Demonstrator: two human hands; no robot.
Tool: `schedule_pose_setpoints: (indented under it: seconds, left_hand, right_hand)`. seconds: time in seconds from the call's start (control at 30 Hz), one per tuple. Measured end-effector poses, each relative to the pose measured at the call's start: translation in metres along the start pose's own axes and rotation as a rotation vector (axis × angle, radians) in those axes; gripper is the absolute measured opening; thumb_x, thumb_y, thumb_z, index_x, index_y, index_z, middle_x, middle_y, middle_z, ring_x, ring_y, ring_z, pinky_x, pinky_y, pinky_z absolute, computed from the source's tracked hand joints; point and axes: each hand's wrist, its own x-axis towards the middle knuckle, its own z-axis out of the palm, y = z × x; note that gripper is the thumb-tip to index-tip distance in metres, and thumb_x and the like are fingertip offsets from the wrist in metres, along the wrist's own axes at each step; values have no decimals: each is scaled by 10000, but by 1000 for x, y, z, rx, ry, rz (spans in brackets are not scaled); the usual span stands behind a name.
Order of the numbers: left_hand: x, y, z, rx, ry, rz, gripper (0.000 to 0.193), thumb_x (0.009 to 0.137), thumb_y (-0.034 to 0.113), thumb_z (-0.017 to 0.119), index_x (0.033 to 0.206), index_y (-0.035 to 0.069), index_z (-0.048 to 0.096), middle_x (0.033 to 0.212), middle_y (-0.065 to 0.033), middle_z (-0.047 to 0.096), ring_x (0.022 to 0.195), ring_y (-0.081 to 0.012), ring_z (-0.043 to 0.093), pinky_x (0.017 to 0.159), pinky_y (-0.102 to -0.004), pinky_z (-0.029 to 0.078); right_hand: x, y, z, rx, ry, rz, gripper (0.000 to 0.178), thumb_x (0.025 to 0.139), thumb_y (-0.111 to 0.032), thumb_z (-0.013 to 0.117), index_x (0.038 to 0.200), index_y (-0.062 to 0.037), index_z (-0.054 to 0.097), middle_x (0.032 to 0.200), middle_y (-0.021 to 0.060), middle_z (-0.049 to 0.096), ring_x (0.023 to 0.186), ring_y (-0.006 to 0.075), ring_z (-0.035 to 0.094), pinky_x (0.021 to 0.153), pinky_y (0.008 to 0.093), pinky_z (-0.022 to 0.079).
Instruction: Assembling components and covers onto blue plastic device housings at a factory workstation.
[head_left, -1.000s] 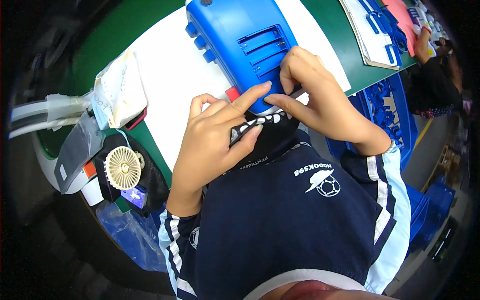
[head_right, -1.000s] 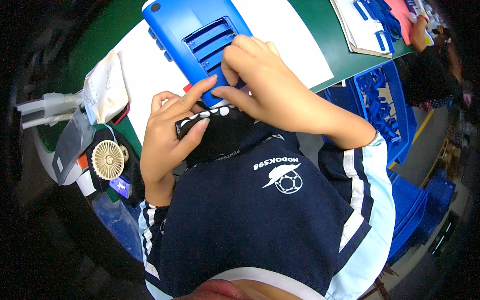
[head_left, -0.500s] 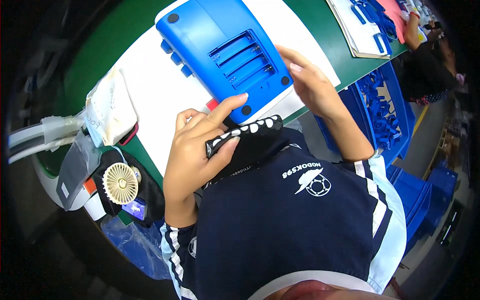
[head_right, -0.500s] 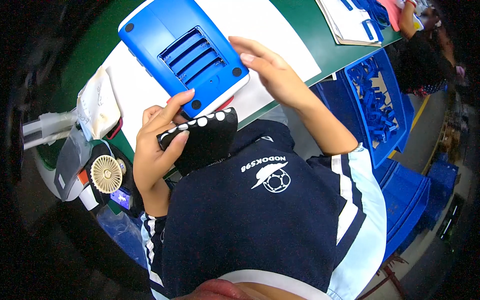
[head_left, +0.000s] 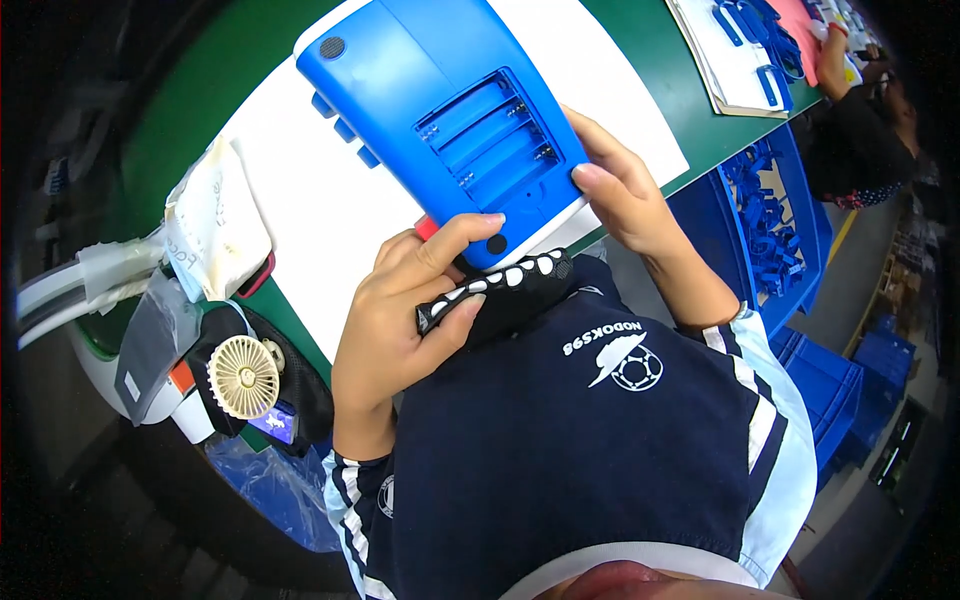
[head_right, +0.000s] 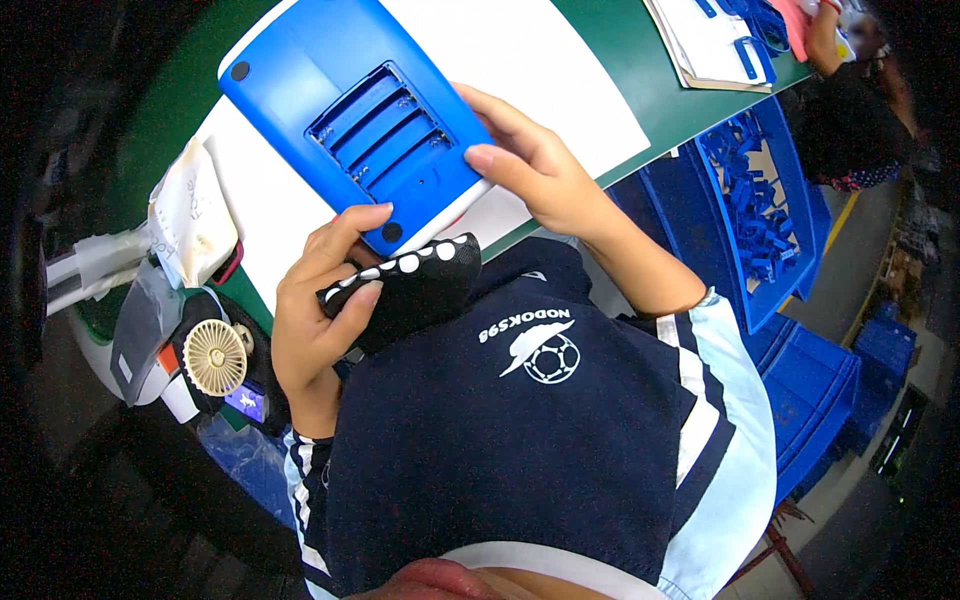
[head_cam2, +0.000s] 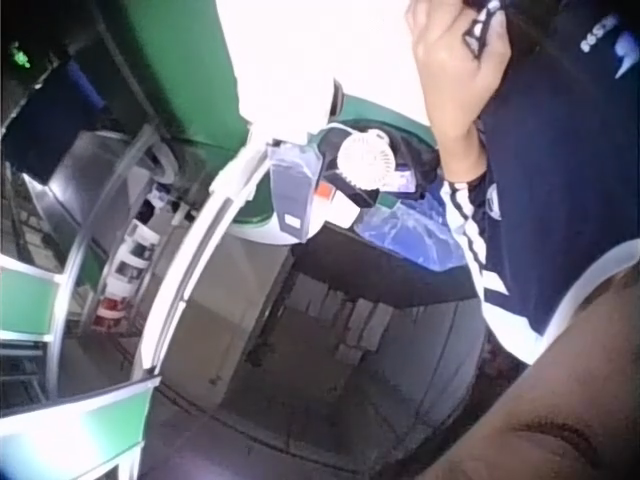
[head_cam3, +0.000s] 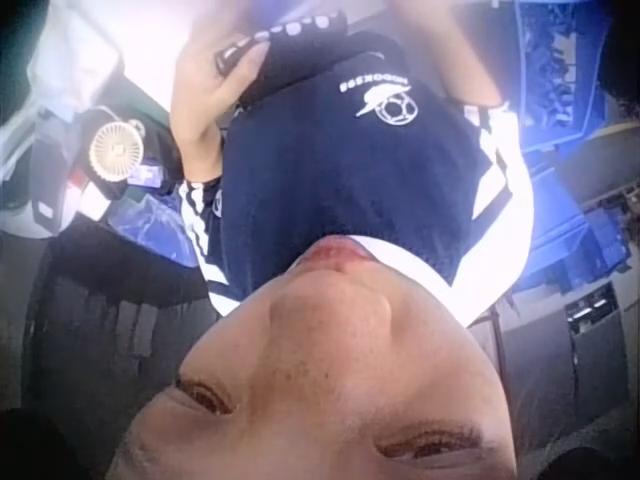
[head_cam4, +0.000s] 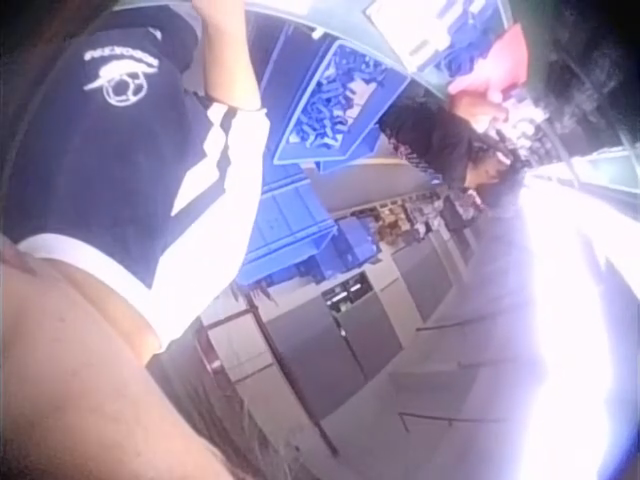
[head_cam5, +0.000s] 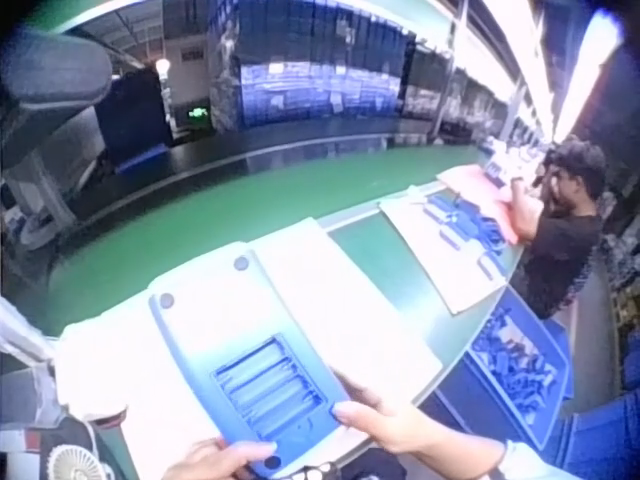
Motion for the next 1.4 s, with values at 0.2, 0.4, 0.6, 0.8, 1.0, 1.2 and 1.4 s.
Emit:
schedule_pose_setpoints:
  seconds: [0.2,0.4,0.6,0.8,1.0,1.2,1.4]
  left_hand:
    - [5,6,-15,53,-94,7,163,774,115,602,784,-48,606,1199,-97,566,901,-314,546,882,-380,385]
    - [-11,9,-11,23,-15,-95,431,781,131,604,1207,94,553,940,-111,628,898,-284,529,885,-379,373]
    - [-17,11,-7,124,2,-10,511,794,123,598,1291,124,478,852,-108,606,813,-260,524,950,-380,341]
    - [-41,14,-21,86,22,-151,356,790,120,590,1145,87,576,1060,-136,618,854,-297,533,915,-370,355]
    - [-66,-3,-23,131,-10,-7,236,788,115,588,987,-8,619,1379,-131,424,903,-276,538,873,-364,371]
    - [-80,-19,-20,-8,169,-133,422,794,141,589,1200,29,560,1305,-104,514,934,-221,518,891,-331,342]
    - [-70,-26,-43,-508,307,-123,331,905,178,514,1177,-7,556,1127,-86,598,930,-119,515,869,-284,402]
  right_hand:
    - [13,-3,-2,24,-30,-56,673,827,-248,616,1354,13,289,1350,176,385,1273,249,355,1063,366,255]
    - [11,-9,34,-181,153,-6,642,828,-212,592,1358,-40,273,1204,174,465,1118,237,462,981,355,335]
    - [4,20,18,-85,342,27,601,944,-504,313,1346,-57,297,1226,178,475,1149,243,473,966,355,370]
    - [-10,41,-6,399,103,533,671,962,-490,230,1005,92,562,829,254,638,771,288,673,675,348,567]
    - [14,41,56,976,-57,711,736,896,-636,230,1396,-98,271,1360,157,394,1216,304,432,912,422,454]
    - [47,30,59,900,-55,649,745,823,-612,414,1361,-104,329,1357,177,398,1206,350,436,919,599,383]
    - [191,2,45,299,235,99,551,808,-413,628,1175,-63,412,1021,94,544,856,201,579,641,343,535]
